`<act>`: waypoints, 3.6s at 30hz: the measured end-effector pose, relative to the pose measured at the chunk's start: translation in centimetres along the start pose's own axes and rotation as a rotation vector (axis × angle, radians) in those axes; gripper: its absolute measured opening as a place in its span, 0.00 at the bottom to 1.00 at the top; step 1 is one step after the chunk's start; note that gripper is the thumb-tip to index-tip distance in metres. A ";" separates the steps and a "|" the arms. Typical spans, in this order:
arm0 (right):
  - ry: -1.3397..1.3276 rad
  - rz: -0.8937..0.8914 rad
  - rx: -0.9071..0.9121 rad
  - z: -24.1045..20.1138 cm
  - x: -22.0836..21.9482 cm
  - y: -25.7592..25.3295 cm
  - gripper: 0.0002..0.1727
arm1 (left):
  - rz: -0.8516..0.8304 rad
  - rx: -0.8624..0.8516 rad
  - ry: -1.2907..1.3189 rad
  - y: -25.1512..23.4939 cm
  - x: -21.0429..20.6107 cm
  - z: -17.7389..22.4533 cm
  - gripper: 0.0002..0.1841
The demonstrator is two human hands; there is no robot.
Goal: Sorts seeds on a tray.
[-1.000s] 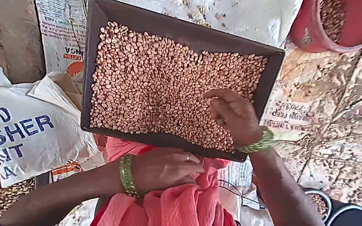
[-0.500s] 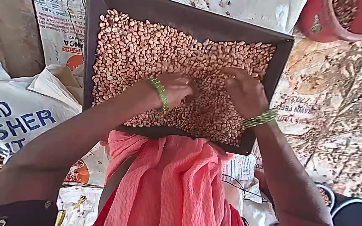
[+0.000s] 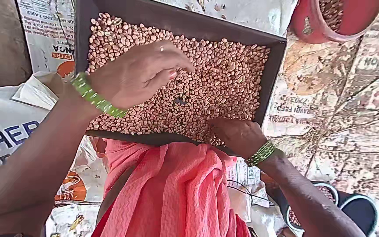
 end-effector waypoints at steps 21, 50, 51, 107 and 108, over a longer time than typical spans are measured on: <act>0.109 0.300 0.057 -0.9 0.4 -3.3 0.11 | -0.023 0.489 -0.147 12.1 -3.2 -5.2 0.22; -1.166 0.491 0.084 2.9 4.2 -4.3 0.18 | -0.183 0.730 -0.323 3.0 -3.0 -7.4 0.31; -1.102 0.491 0.100 2.3 4.3 -4.6 0.17 | -0.227 0.735 -0.338 1.7 -3.7 -7.5 0.34; -1.631 0.469 -0.055 -1.6 0.2 -9.0 0.29 | -0.331 0.826 -0.052 5.9 -11.9 -4.2 0.27; -1.615 0.500 -0.028 -1.4 0.8 -8.9 0.29 | -0.413 0.760 0.007 4.7 -13.0 -2.6 0.26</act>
Point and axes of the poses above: each hand's wrist, its own y-axis away from the middle knuckle, its own x-axis out of the back of the hand, z = x × y, the point moved 9 cm from there along -y, towards the middle knuckle, and after that the axes turned 15 degrees about x, right-handed, at the moved point
